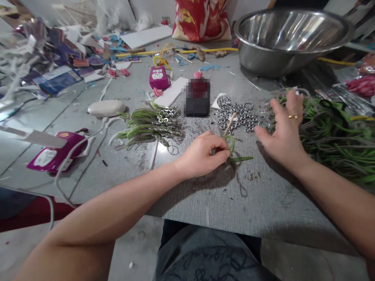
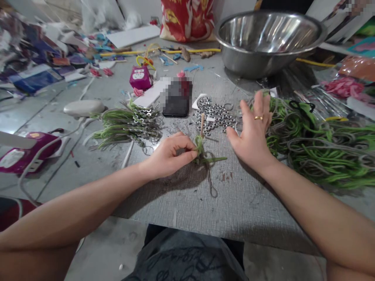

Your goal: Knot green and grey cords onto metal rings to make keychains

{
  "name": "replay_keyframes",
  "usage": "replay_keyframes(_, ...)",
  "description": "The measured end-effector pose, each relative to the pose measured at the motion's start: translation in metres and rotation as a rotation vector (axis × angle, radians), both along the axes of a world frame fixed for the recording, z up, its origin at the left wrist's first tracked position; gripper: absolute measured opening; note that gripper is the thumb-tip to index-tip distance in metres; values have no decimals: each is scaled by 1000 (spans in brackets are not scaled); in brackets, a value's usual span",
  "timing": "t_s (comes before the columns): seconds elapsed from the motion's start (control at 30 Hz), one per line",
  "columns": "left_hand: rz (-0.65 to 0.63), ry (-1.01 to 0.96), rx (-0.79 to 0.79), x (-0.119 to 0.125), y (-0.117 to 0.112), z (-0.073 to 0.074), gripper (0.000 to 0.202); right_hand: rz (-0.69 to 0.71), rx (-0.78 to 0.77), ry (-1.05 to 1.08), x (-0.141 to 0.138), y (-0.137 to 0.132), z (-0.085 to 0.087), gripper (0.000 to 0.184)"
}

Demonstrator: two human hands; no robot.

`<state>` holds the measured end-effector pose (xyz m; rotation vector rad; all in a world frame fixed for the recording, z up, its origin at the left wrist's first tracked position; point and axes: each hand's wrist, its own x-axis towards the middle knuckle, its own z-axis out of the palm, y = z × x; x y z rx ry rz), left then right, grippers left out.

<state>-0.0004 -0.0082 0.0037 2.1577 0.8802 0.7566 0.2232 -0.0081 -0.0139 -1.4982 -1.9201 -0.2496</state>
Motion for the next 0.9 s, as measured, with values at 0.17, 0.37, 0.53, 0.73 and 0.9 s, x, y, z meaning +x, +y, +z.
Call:
replay_keyframes(0.17,-57,13,-81,0,1,0,15,433,47,-76,-15,-17,10,54)
replay_keyframes(0.37,-96,-11,-90,2,1,0,19,726,-40,-123,-31,-32,12,46)
replay_keyframes(0.53,-76,17,-74,1,1,1,14,669,-10,-97,-30,-31,11,21)
replay_keyframes(0.73,-128,34,188,-1,1,0,18,622,-31,-29,-31,-34,17,10)
replay_keyframes(0.9,-110,60,329,-2,2,-5,26,575,-108,-16,-33,-35,18,12)
